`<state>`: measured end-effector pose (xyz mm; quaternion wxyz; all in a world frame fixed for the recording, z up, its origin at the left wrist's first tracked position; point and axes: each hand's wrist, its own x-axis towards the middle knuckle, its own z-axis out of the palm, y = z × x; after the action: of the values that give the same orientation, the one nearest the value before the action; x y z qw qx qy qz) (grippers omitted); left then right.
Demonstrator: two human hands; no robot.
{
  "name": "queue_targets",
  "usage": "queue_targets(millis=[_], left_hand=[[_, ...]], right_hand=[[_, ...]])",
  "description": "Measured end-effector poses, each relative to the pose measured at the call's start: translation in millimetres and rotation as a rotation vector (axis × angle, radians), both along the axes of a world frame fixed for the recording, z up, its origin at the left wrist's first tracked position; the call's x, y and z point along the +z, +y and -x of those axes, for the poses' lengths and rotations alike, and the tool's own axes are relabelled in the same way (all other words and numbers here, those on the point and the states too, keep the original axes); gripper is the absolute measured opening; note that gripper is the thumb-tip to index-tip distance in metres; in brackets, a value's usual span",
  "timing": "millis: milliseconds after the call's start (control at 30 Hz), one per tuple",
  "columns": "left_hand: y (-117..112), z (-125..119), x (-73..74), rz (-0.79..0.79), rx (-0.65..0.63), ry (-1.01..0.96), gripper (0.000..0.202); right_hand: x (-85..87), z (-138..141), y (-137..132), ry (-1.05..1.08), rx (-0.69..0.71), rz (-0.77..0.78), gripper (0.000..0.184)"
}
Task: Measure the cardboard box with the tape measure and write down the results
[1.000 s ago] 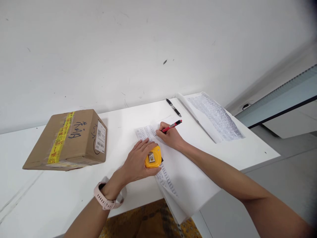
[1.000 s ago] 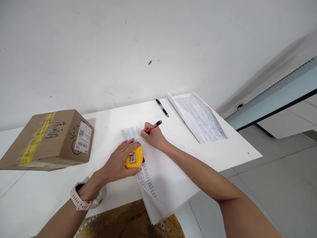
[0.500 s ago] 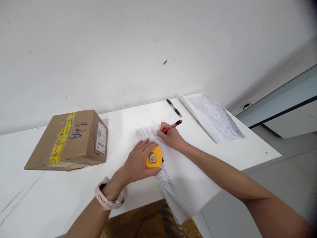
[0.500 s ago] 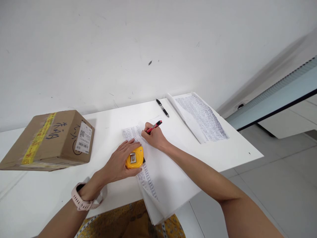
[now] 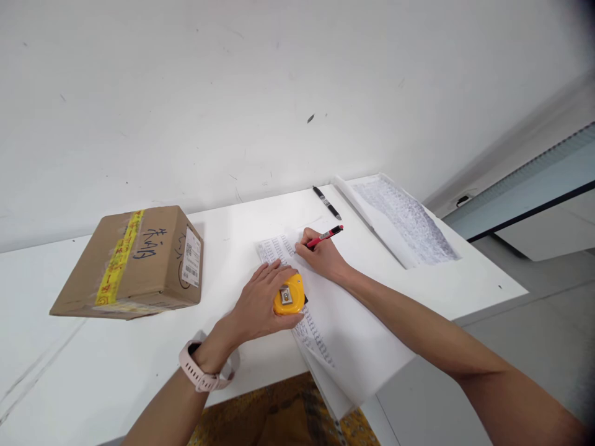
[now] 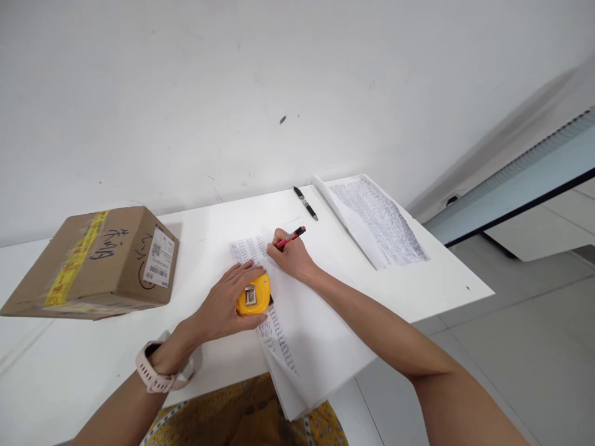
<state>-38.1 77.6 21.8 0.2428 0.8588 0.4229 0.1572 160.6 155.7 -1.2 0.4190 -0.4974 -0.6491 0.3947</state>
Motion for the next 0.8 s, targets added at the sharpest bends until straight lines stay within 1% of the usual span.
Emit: queue_targets(millis=[267, 467, 633, 800], left_hand=[[-0.1, -0.5, 1.0, 0.003, 0.001, 0.0, 0.074], [-0.5, -0.9, 2.7, 0.01, 0.008, -0.003, 0.074], [0.1, -0.9, 2.9, 0.011, 0.008, 0.001, 0.074], [-0.3, -0.9, 2.9, 0.006, 0.007, 0.002, 0.074]], right_hand=[[0.7, 0.9, 0.1, 0.005, -0.002, -0.003, 0.027], [2.0, -0.3, 1.6, 0.005, -0.057, 0.0, 0.026], [0.4, 0.5, 1.8, -0.011, -0.017, -0.012, 0.027], [0.0, 1.0, 2.0, -0.013, -0.016, -0.011, 0.027]])
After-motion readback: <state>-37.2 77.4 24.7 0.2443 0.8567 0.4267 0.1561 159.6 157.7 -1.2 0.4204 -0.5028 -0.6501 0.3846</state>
